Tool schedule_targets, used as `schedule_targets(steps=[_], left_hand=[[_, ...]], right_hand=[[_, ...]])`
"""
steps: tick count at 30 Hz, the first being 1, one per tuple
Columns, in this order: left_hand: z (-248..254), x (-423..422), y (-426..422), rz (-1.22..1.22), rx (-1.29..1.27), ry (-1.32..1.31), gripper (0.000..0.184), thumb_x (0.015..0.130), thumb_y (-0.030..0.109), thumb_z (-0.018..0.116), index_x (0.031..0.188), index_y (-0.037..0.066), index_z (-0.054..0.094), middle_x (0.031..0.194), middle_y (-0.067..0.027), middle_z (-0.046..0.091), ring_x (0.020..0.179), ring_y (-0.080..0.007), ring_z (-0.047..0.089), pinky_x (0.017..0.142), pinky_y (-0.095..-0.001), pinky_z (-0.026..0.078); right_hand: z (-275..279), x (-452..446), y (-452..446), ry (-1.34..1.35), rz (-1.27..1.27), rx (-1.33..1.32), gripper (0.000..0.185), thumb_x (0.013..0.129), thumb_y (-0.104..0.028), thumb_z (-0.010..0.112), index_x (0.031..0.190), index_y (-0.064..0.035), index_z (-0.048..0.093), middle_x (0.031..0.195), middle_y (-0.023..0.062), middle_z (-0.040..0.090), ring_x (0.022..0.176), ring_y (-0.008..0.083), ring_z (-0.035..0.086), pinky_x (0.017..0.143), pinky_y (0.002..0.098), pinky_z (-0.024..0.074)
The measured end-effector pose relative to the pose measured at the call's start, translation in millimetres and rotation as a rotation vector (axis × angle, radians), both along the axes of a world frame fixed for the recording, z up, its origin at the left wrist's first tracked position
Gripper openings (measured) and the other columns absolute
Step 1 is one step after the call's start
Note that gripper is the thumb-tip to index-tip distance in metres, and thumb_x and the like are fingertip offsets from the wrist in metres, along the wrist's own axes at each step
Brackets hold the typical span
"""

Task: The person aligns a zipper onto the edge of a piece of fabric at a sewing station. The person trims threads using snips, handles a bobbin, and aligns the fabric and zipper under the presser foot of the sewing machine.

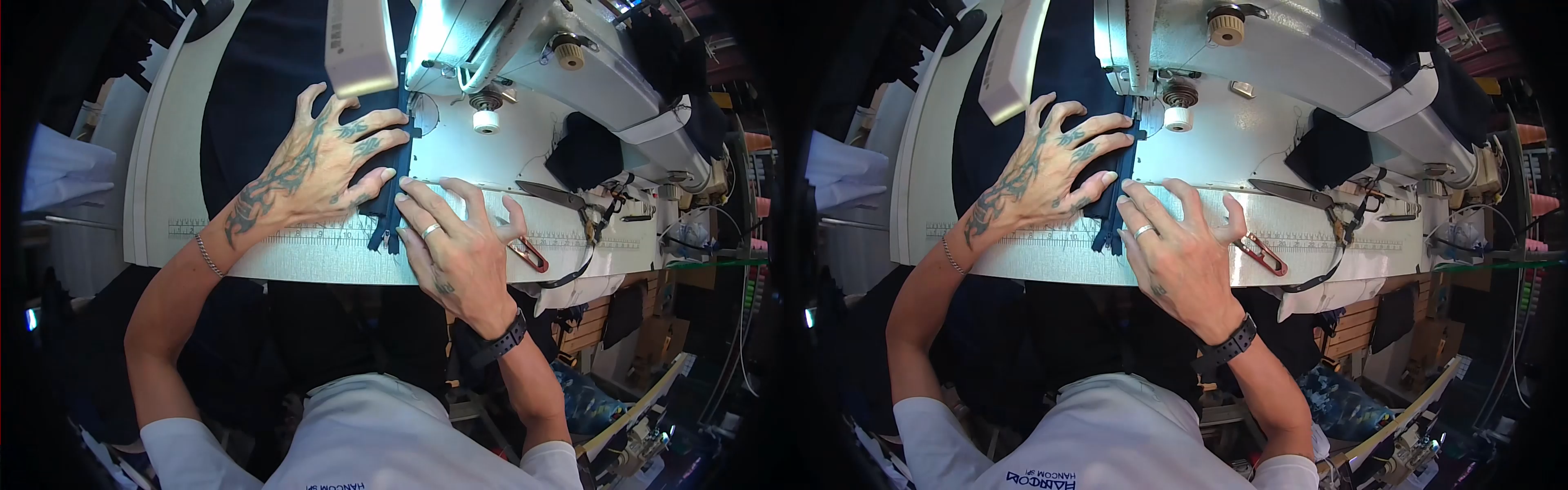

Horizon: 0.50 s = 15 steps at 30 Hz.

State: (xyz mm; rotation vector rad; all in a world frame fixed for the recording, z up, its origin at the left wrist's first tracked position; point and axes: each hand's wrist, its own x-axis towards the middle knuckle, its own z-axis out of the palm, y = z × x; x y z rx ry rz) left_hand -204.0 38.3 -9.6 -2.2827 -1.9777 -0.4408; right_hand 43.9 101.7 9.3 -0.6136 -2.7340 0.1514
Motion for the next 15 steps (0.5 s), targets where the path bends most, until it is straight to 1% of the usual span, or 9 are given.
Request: schedule_targets(steps=[2,8,10,15], left_hand=[[-0.3,0.3,1.4,0.017,-0.004,0.002,0.047,0.106,0.041,0.059,0.148,0.02,0.066,0.157,0.0001,0.059,0.144,-0.0343,0.051,0.129,-0.0672,0.022],[-0.4,0.2,2.6,0.024,-0.008,0.002,0.048,0.106,0.039,0.06,0.15,0.021,0.066,0.155,-0.0001,0.061,0.143,-0.033,0.052,0.129,-0.0682,0.023],[-1.0,0.2,2.4,0.026,-0.005,-0.006,0.048,0.106,0.04,0.06,0.149,0.021,0.066,0.155,0.0002,0.061,0.143,-0.0329,0.052,0.129,-0.0688,0.023],[-3.5,-0.2,2.9,0.028,0.021,-0.024,0.047,0.105,0.04,0.061,0.148,0.022,0.067,0.155,0.0011,0.062,0.142,-0.0323,0.053,0.128,-0.0699,0.024]], right_hand=[[0.0,-0.9,3.8,-0.001,0.009,-0.003,0.035,0.093,-0.026,0.081,0.128,-0.0217,0.078,0.146,-0.0092,0.07,0.131,0.0229,0.061,0.115,0.0619,0.0208],[5.7,-5.6,15.7,0.001,0.057,-0.039,0.033,0.094,-0.03,0.081,0.125,-0.0203,0.079,0.147,-0.007,0.069,0.132,0.0232,0.061,0.116,0.063,0.0212],[11.1,-8.7,20.0,0.008,0.062,-0.032,0.03,0.094,-0.032,0.082,0.121,-0.0193,0.08,0.147,-0.0056,0.069,0.135,0.0241,0.059,0.115,0.0644,0.0212],[3.0,-7.1,16.6,-0.033,0.095,0.027,0.029,0.095,-0.034,0.081,0.12,-0.019,0.079,0.147,-0.0039,0.069,0.138,0.0257,0.058,0.116,0.066,0.0209]])
